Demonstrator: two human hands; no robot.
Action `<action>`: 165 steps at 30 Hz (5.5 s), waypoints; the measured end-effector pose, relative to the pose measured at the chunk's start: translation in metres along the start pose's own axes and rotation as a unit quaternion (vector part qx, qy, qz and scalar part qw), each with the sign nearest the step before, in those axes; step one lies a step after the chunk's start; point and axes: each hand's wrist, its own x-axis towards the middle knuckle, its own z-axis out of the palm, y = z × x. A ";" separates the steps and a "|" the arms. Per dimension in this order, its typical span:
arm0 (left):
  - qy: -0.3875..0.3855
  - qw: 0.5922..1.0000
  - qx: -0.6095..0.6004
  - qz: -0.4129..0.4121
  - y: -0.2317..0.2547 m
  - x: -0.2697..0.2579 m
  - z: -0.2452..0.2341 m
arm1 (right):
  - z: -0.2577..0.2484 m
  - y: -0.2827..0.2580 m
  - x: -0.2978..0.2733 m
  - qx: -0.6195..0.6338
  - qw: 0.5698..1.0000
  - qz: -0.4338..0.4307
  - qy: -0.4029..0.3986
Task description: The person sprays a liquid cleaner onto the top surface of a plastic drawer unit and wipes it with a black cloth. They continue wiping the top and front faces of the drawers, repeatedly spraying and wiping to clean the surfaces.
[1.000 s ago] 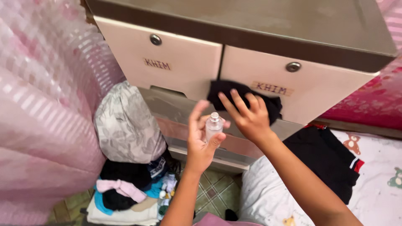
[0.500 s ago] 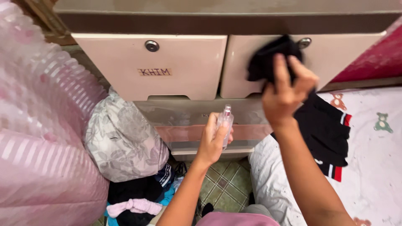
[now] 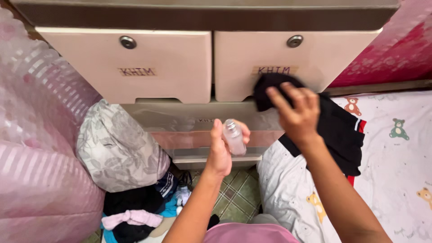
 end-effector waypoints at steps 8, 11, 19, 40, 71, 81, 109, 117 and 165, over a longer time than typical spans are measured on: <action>0.142 0.989 -0.036 0.001 -0.043 0.026 0.042 | -0.013 0.061 -0.020 0.030 0.997 0.046 0.051; 0.193 0.976 -0.100 0.004 -0.057 0.034 0.048 | -0.009 0.064 -0.023 0.061 0.995 0.048 0.062; 0.380 0.916 0.032 0.128 -0.076 0.068 0.052 | -0.001 0.072 -0.022 0.110 0.988 0.048 0.096; 0.189 0.892 0.377 0.165 -0.071 0.074 0.078 | -0.048 0.054 -0.069 0.090 0.956 0.257 0.105; 0.018 0.969 0.212 0.127 -0.090 0.091 0.160 | -0.097 0.072 -0.105 0.110 0.926 0.347 0.099; 0.135 0.956 0.096 0.243 -0.077 0.106 0.127 | -0.105 0.110 -0.121 0.158 0.931 0.319 0.085; 0.130 0.942 0.239 0.197 0.014 0.057 0.046 | -0.048 0.044 0.021 0.156 0.980 0.021 0.122; 0.094 0.947 0.254 0.170 0.026 -0.009 -0.006 | 0.021 -0.028 0.104 0.037 0.986 -0.103 0.123; 0.071 0.974 0.192 0.098 -0.010 0.014 -0.014 | 0.040 -0.007 0.055 0.023 0.961 -0.270 0.048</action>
